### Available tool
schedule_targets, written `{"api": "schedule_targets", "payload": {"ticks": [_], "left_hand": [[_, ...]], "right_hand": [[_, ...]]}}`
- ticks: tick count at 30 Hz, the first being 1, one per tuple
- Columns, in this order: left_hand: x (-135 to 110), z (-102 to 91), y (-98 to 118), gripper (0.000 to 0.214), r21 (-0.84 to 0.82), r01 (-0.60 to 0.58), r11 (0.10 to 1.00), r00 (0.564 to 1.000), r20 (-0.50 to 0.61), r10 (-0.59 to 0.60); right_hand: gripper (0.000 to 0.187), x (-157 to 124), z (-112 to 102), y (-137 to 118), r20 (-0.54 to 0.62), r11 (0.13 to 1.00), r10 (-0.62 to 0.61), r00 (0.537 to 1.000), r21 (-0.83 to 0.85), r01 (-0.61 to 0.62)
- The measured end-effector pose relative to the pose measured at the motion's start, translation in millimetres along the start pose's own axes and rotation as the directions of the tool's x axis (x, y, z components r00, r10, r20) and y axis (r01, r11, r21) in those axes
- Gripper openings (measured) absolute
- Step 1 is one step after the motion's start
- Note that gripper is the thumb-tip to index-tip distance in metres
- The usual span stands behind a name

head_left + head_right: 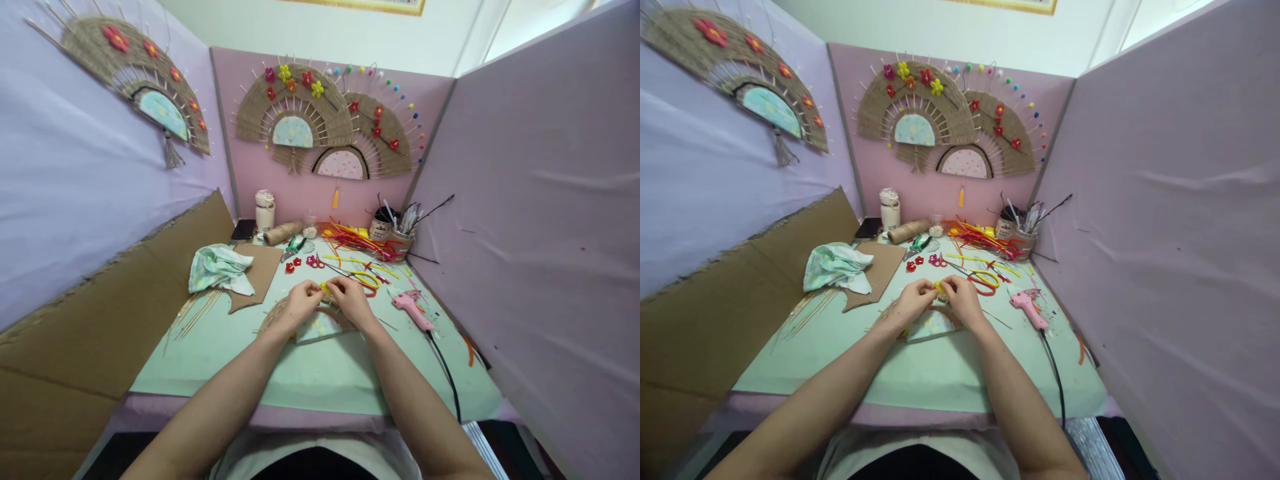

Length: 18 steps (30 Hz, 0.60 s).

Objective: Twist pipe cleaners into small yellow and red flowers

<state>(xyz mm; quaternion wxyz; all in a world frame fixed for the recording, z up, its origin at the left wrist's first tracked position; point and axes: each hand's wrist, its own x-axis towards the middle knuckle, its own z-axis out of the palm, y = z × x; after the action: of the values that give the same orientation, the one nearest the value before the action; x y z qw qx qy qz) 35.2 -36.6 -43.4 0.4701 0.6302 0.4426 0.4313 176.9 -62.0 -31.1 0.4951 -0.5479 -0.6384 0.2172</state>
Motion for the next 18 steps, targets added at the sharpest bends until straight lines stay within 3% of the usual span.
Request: {"api": "schedule_targets", "payload": {"ticks": [6,10,15,18], "left_hand": [[-5.3,3.7,6.9,0.015,-0.148,0.098,0.984,0.982,0.177,-0.071],[-5.2,4.1,15.1,0.016,-0.409,0.274,0.870,0.954,0.229,-0.193],[-3.8,-0.7,23.6,0.002,-0.653,0.320,0.687,0.947,0.225,-0.227],[-5.5,0.2,25.6,0.010,-0.665,0.302,0.683,0.953,0.235,-0.193]], "right_hand": [[0.017,-0.2,2.5,0.1,0.026,0.998,0.001,1.000,0.061,-0.002],[0.025,1.2,-0.2,-3.9,0.055,0.973,0.073,0.996,0.216,-0.083],[0.038,2.0,-0.5,-6.1,0.134,0.841,0.229,0.964,0.473,-0.265],[0.034,1.9,0.5,-4.5,0.241,0.763,0.243,0.940,0.550,-0.338]]}}
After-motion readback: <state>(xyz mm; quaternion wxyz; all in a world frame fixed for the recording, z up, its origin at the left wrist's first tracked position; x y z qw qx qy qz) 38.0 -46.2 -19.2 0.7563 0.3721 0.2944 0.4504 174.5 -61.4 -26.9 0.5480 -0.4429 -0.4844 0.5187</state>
